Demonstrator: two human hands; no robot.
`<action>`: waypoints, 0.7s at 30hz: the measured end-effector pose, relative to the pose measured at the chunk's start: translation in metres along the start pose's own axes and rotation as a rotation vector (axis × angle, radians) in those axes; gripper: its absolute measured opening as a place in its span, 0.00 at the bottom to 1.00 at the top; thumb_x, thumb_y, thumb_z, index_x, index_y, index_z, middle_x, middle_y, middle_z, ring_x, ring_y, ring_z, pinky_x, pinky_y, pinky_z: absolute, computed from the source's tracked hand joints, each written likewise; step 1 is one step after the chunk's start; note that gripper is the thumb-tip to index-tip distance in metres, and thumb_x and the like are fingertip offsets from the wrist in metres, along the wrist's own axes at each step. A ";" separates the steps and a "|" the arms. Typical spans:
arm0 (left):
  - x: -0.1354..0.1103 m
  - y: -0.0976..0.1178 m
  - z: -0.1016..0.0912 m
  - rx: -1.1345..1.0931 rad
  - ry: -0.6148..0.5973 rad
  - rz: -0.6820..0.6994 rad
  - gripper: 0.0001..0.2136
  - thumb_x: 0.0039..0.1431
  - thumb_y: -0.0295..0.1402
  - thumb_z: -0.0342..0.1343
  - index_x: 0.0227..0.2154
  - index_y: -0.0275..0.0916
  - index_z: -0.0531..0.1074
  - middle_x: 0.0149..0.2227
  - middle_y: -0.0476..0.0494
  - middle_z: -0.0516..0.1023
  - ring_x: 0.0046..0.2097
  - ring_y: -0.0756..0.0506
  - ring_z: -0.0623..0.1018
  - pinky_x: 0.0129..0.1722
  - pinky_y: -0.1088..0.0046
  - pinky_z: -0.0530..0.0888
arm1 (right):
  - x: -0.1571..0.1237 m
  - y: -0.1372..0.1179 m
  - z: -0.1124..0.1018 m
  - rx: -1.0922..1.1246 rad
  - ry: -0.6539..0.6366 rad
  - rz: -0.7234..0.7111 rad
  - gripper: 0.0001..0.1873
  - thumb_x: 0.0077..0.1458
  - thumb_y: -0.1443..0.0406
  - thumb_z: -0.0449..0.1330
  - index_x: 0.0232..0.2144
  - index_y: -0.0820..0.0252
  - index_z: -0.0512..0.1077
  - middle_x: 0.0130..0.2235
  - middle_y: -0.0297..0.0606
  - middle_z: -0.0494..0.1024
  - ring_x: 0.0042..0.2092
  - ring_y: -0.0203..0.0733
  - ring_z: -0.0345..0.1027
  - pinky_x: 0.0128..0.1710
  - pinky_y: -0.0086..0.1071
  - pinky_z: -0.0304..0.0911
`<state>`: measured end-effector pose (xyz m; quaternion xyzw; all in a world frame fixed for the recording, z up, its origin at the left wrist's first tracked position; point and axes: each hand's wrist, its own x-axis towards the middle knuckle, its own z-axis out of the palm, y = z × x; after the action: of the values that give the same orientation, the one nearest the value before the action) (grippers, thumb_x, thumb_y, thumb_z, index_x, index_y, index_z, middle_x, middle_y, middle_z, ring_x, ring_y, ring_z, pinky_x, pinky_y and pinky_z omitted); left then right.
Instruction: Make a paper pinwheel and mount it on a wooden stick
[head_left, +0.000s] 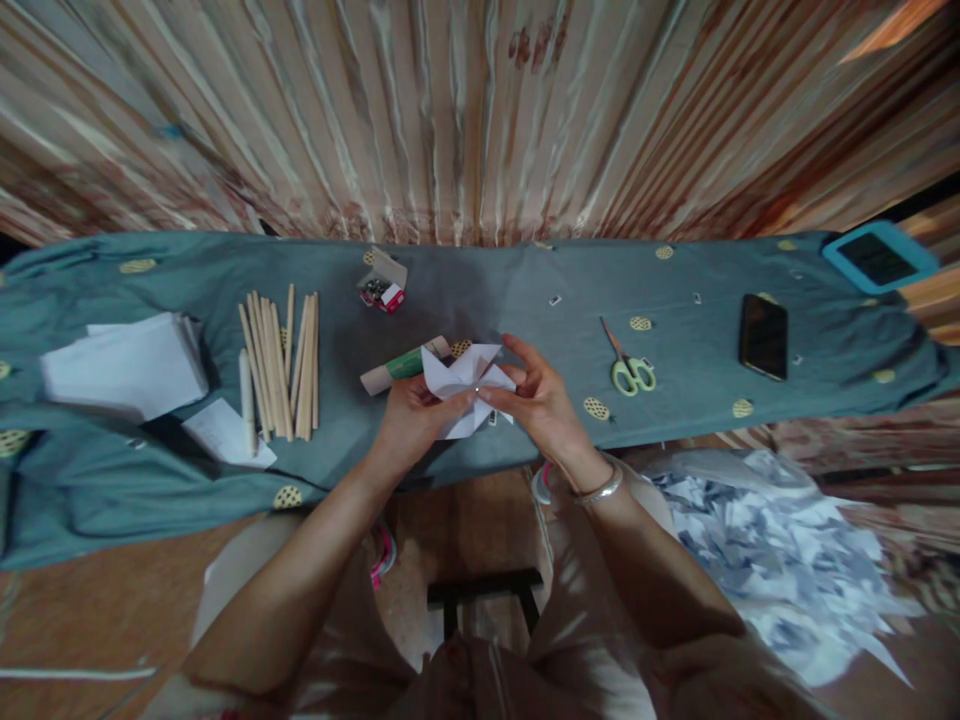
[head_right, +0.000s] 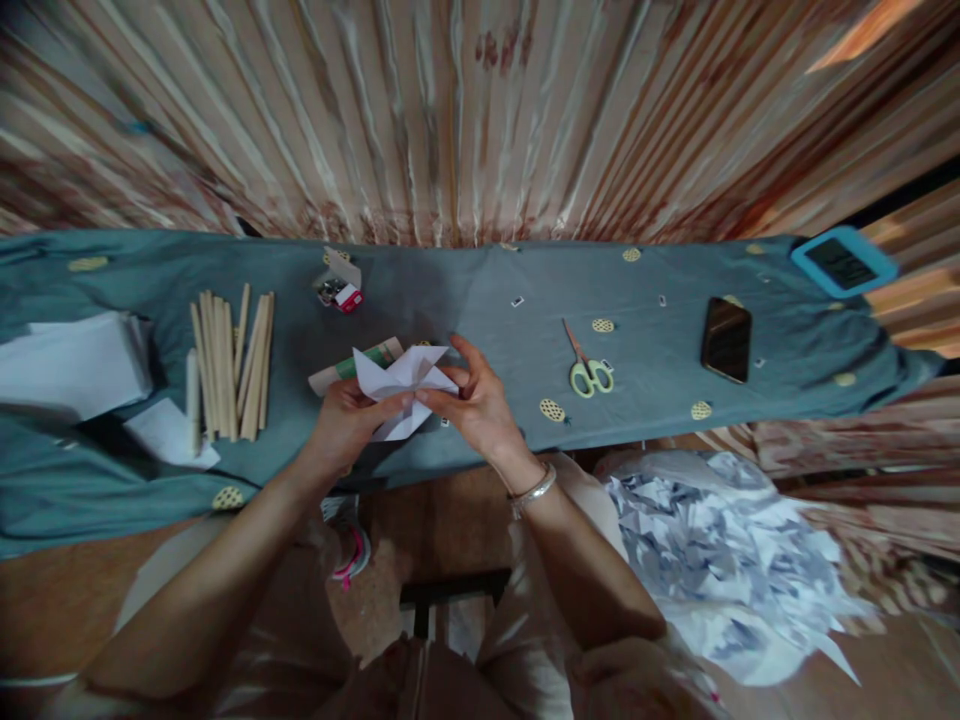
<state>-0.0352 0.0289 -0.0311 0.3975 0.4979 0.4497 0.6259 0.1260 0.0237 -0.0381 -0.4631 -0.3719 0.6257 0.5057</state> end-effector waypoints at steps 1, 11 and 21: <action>0.000 0.000 0.001 -0.007 -0.004 -0.001 0.16 0.36 0.38 0.72 0.30 0.35 0.82 0.30 0.44 0.83 0.29 0.47 0.78 0.31 0.72 0.75 | 0.000 -0.001 0.000 0.011 -0.005 0.006 0.44 0.36 0.59 0.76 0.55 0.50 0.62 0.35 0.29 0.80 0.34 0.42 0.76 0.39 0.40 0.74; 0.002 -0.003 0.001 0.025 0.009 0.010 0.15 0.37 0.38 0.71 0.29 0.34 0.82 0.27 0.46 0.82 0.28 0.47 0.77 0.30 0.72 0.74 | 0.000 0.001 0.004 0.020 0.018 -0.026 0.38 0.37 0.60 0.76 0.49 0.51 0.65 0.31 0.26 0.80 0.30 0.39 0.75 0.36 0.36 0.73; 0.008 -0.009 0.004 0.030 0.079 0.089 0.15 0.35 0.39 0.72 0.28 0.36 0.82 0.29 0.45 0.83 0.31 0.45 0.79 0.33 0.70 0.76 | 0.002 0.003 0.004 0.009 0.057 -0.064 0.36 0.35 0.58 0.76 0.46 0.51 0.67 0.33 0.28 0.83 0.34 0.41 0.77 0.41 0.38 0.74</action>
<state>-0.0287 0.0335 -0.0406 0.4104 0.5107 0.4849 0.5793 0.1209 0.0249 -0.0402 -0.4665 -0.3690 0.5974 0.5379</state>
